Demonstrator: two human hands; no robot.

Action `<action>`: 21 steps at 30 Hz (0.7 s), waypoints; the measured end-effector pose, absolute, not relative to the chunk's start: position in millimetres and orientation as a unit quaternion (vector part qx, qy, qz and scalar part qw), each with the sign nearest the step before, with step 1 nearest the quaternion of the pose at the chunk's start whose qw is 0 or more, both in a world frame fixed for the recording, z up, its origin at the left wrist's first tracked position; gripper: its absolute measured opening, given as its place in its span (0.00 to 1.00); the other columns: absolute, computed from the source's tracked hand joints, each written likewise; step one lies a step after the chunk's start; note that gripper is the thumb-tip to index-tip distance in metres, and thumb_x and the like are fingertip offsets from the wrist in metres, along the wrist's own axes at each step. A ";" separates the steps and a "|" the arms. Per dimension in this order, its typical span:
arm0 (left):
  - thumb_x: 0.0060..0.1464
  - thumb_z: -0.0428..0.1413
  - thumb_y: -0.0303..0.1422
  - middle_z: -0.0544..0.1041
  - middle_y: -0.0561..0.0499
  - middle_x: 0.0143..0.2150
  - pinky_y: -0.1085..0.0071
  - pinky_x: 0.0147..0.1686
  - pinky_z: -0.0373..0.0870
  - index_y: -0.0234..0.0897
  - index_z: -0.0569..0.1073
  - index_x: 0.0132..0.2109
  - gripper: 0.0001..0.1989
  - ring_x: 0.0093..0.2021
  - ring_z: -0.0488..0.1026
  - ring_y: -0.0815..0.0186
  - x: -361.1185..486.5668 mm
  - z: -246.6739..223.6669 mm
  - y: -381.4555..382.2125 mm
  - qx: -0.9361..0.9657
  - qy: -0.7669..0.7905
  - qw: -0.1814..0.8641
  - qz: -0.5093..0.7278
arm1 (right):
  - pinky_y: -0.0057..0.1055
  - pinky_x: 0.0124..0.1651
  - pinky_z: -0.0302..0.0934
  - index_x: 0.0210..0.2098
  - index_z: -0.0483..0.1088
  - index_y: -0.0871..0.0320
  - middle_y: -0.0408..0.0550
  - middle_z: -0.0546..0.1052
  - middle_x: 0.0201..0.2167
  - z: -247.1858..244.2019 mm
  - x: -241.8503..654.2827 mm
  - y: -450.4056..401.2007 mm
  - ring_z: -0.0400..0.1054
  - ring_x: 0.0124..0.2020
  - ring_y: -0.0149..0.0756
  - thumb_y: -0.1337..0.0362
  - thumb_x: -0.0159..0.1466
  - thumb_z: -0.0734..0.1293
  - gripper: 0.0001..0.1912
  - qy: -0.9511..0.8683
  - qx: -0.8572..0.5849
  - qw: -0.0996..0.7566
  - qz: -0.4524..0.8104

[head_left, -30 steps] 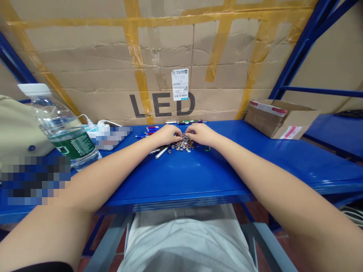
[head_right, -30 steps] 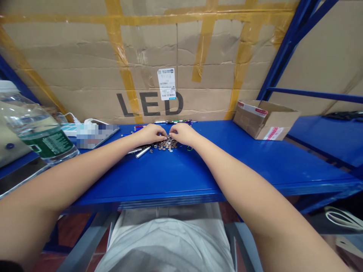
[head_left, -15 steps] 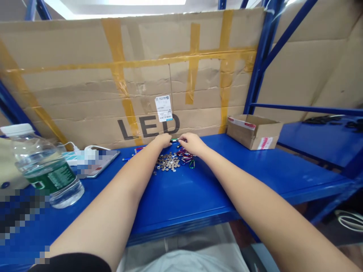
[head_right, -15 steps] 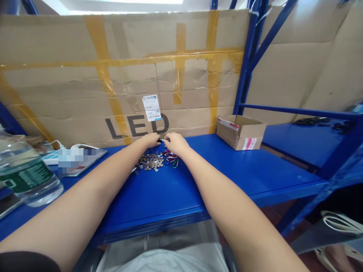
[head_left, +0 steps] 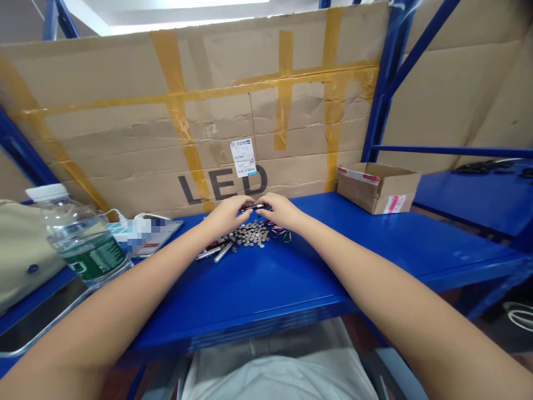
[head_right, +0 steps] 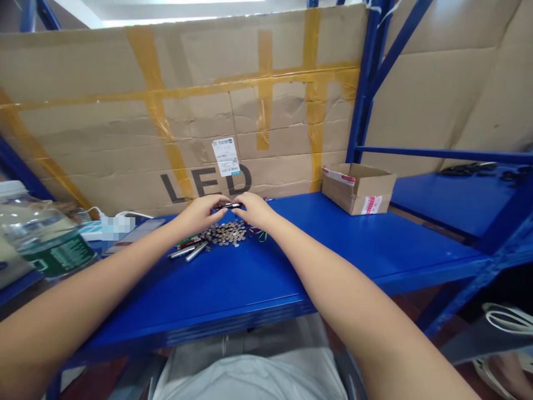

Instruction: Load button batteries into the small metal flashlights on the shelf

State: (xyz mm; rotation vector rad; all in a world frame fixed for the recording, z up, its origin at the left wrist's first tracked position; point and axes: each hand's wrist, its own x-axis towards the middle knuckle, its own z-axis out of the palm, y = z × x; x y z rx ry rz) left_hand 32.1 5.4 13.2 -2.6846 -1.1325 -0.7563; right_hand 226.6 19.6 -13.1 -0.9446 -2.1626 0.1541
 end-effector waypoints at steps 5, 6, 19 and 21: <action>0.61 0.47 0.31 0.79 0.45 0.43 0.65 0.45 0.69 0.34 0.74 0.46 0.13 0.43 0.75 0.61 20.0 5.4 -8.5 -0.855 -0.418 0.053 -0.303 | 0.30 0.39 0.60 0.45 0.72 0.61 0.49 0.78 0.37 -16.2 216.9 10.6 0.70 0.37 0.35 0.71 0.60 0.66 0.13 -0.837 -0.408 0.348 0.112; 0.61 0.47 0.31 0.79 0.46 0.40 0.66 0.43 0.69 0.34 0.74 0.46 0.13 0.41 0.75 0.62 18.6 5.0 -6.5 -0.841 -0.437 0.039 -0.318 | 0.31 0.40 0.60 0.45 0.72 0.61 0.49 0.78 0.37 -17.2 217.8 11.0 0.70 0.37 0.35 0.72 0.60 0.66 0.13 -0.833 -0.413 0.349 0.118; 0.60 0.54 0.34 0.80 0.48 0.43 0.67 0.44 0.68 0.38 0.77 0.45 0.10 0.44 0.76 0.61 20.1 -19.5 0.5 -0.889 -0.366 0.028 -0.273 | 0.30 0.35 0.63 0.39 0.71 0.60 0.45 0.75 0.28 -24.1 223.0 14.5 0.68 0.28 0.31 0.64 0.63 0.63 0.08 -0.805 -0.365 0.383 0.270; 0.61 0.53 0.33 0.80 0.49 0.43 0.67 0.45 0.68 0.39 0.77 0.44 0.09 0.44 0.76 0.61 20.8 -21.4 -0.7 -0.880 -0.367 0.027 -0.301 | 0.30 0.34 0.62 0.37 0.71 0.59 0.45 0.76 0.28 -24.9 223.8 15.5 0.68 0.29 0.32 0.63 0.61 0.64 0.07 -0.816 -0.379 0.374 0.223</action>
